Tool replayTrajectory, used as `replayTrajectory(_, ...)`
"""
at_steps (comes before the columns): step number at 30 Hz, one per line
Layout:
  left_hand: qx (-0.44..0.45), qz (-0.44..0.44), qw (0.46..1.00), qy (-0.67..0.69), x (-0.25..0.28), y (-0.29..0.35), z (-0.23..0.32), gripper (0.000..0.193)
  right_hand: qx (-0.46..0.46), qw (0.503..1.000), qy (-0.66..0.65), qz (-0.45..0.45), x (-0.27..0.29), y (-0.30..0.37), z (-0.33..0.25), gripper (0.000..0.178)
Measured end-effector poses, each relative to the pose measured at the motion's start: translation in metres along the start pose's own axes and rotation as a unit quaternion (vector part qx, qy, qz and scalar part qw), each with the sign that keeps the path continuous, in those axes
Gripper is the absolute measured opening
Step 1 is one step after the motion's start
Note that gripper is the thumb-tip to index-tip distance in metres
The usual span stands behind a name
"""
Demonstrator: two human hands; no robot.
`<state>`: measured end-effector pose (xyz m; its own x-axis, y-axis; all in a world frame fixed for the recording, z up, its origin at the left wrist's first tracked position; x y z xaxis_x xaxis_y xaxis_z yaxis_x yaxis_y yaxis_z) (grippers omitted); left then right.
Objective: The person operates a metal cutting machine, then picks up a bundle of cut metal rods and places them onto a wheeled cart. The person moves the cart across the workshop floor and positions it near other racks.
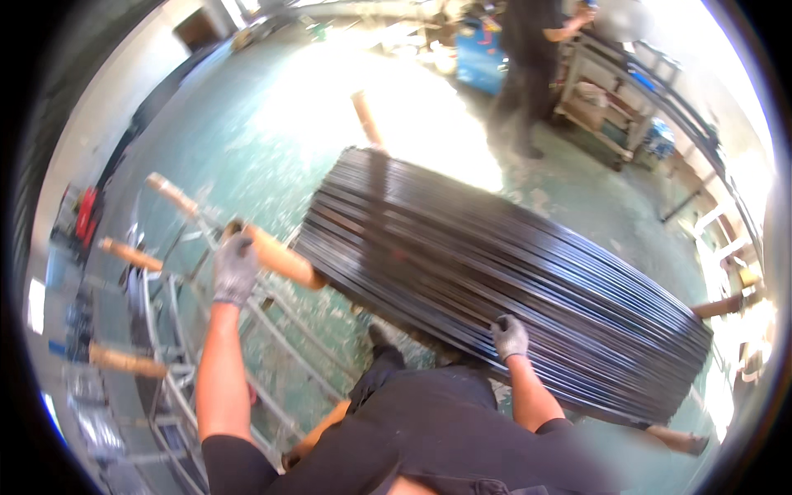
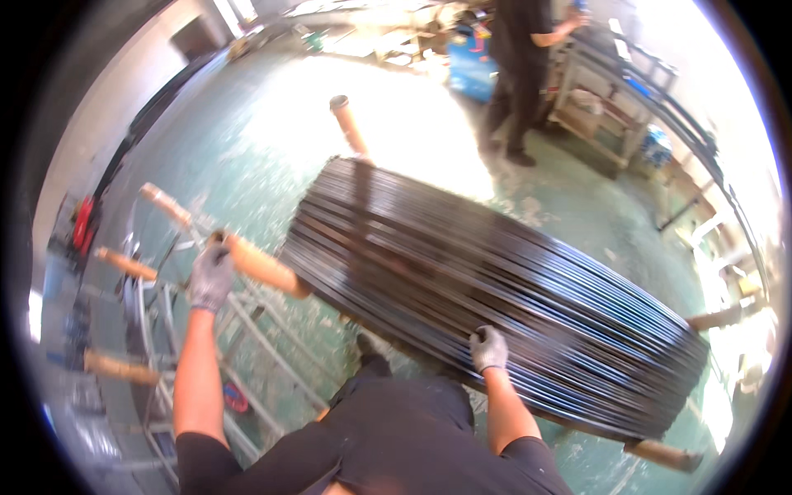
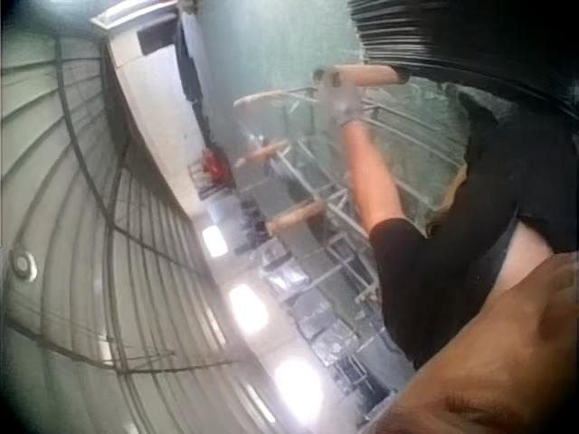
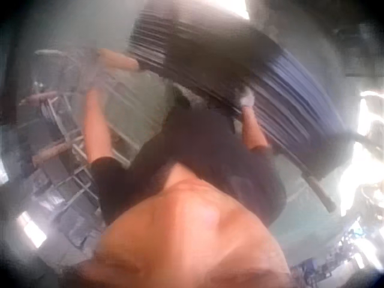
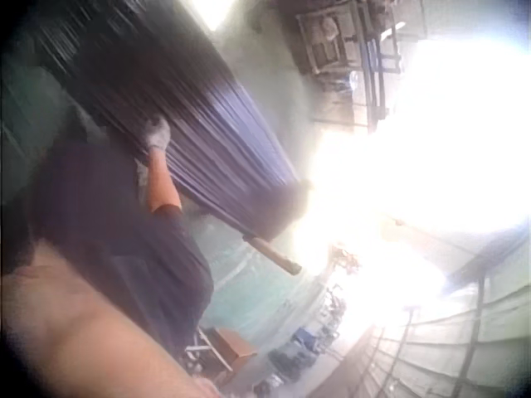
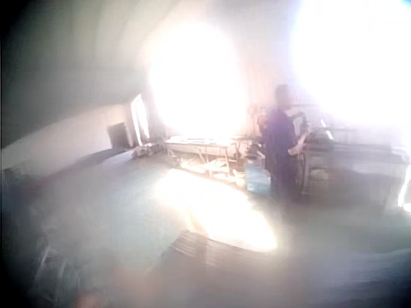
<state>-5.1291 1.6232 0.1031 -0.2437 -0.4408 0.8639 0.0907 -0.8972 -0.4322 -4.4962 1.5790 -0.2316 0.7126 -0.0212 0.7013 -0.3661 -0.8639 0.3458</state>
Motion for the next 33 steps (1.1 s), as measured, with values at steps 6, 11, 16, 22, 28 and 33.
replayTrajectory(6,0.032,0.002,0.999,-0.027,-0.037,-0.044,-0.074,0.021,0.000,0.992,0.126,0.026,-0.028,0.029,-0.018,0.036)
replayTrajectory(11,0.041,-0.010,0.994,-0.098,-0.049,-0.079,-0.096,0.028,-0.074,0.987,0.118,0.074,-0.043,0.052,-0.045,0.040)
replayTrajectory(16,0.030,-0.016,0.991,-0.130,-0.065,-0.089,-0.120,0.031,-0.104,0.980,0.135,0.099,-0.067,0.072,-0.062,0.042)
replayTrajectory(22,0.028,-0.029,0.992,-0.117,-0.061,-0.080,-0.127,0.018,-0.088,0.992,0.066,0.065,-0.085,0.094,-0.132,0.043)
replayTrajectory(28,-0.001,0.009,0.995,-0.104,-0.065,-0.093,-0.123,0.022,0.144,0.988,0.052,-0.007,-0.132,0.096,-0.218,0.039)
replayTrajectory(33,0.015,-0.022,0.999,-0.043,-0.047,-0.077,-0.142,0.022,0.349,0.933,0.014,-0.084,-0.166,0.129,-0.392,0.039)
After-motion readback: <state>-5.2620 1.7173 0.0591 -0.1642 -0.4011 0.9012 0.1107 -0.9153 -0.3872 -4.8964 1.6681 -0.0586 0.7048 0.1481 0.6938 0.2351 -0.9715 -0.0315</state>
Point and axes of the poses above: each hand's wrist, its own y-axis away from the middle knuckle, its own x-axis out of the back of the hand, z = x × y, the point moved 4 cm from there along -y, towards the middle knuckle, and after that the axes turned 14 degrees about -x, right-handed, at the moved point
